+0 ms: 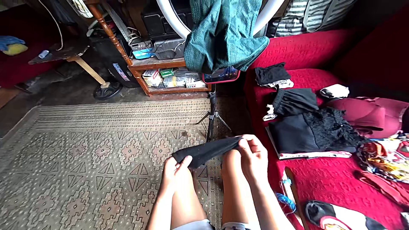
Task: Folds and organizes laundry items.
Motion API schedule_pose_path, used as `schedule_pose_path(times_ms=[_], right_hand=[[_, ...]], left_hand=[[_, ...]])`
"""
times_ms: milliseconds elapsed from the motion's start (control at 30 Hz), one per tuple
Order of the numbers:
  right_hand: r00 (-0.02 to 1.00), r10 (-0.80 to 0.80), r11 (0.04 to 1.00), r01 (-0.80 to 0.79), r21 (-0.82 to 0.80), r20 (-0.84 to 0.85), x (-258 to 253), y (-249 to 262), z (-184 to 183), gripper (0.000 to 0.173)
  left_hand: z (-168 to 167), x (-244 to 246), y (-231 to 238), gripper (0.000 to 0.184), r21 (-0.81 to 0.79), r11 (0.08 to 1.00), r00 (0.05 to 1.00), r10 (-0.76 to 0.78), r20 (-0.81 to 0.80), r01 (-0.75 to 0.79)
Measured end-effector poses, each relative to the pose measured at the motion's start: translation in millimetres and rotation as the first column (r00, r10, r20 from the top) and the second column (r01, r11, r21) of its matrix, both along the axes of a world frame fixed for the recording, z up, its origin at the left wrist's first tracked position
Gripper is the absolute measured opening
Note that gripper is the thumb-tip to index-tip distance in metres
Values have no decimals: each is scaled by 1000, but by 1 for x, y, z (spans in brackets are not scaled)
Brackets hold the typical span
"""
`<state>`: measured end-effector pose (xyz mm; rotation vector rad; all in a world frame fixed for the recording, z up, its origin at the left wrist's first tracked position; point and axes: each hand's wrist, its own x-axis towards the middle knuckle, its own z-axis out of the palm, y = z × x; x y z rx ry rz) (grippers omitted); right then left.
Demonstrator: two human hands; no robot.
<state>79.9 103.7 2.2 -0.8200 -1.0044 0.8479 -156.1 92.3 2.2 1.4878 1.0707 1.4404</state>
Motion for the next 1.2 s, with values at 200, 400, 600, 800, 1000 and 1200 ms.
schedule_pose_path(times_ms=[200,400,600,800,1000,1200], right_hand=[[998,12,991,-5,130,-54,10,10,7,8],[991,-96,988,106,113,-89,12,36,41,18],[941,-322,909,276,311,105,36,45,63,14],[970,-205,955,170,242,129,52,36,47,16],[992,126,979,-128,156,21,56,29,11,36],[923,206,967,-142,-210,324,49,25,-3,12]], left_hand=[[18,-22,-6,8,157,986,997,70,-40,-63],[37,-17,8,22,387,920,977,137,-161,-65],[45,12,27,28,461,885,933,219,-285,-67],[27,10,39,21,326,944,969,133,-208,-60],[25,9,35,25,207,978,958,26,-285,35],[37,18,29,68,52,993,793,-52,-607,106]])
